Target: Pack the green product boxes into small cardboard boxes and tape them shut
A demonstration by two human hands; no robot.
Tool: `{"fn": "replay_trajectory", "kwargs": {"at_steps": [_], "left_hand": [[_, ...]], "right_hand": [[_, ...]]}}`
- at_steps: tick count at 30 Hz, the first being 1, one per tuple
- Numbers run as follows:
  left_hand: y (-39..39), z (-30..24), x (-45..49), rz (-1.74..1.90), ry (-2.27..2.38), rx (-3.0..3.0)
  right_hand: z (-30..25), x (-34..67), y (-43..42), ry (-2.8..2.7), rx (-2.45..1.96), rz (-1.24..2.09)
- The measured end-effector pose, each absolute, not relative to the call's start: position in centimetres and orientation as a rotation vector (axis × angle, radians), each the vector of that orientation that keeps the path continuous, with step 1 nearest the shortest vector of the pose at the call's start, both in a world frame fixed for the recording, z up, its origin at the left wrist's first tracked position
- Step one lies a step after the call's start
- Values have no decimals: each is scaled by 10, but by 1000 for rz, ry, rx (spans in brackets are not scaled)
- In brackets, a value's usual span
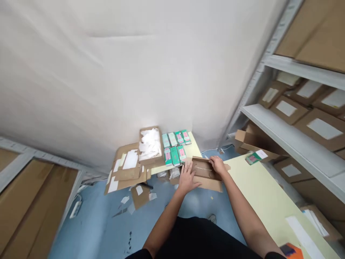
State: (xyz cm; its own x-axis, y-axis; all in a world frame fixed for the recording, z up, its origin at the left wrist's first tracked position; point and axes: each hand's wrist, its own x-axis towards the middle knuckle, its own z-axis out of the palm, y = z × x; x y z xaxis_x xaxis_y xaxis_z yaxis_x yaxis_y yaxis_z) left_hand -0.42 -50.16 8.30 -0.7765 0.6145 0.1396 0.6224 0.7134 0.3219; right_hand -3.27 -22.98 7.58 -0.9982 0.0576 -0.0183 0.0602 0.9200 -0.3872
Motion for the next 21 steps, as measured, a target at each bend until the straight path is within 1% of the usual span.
{"fn": "replay_trajectory", "kwargs": {"at_steps": [6, 11, 14, 16, 18, 21], "left_hand": [[-655, 76, -27, -723, -2991, -947], [-754, 62, -27, -792, -3026, -636], [-798, 56, -23, -816, -3095, -498], [-819, 53, -22, -829, -3140, -418], [-836, 50, -23, -840, -3178, -349], [-853, 47, -26, -865, -3209, -281]], "right_hand": [[82, -105, -386, 2931, -266, -713], [77, -154, -508, 2787, -514, -755], [72, -185, -569, 2824, -565, -879], [68, -208, -604, 2865, -514, -891], [63, -231, -634, 2902, -440, -819], [55, -260, -666, 2874, -386, -607]]}}
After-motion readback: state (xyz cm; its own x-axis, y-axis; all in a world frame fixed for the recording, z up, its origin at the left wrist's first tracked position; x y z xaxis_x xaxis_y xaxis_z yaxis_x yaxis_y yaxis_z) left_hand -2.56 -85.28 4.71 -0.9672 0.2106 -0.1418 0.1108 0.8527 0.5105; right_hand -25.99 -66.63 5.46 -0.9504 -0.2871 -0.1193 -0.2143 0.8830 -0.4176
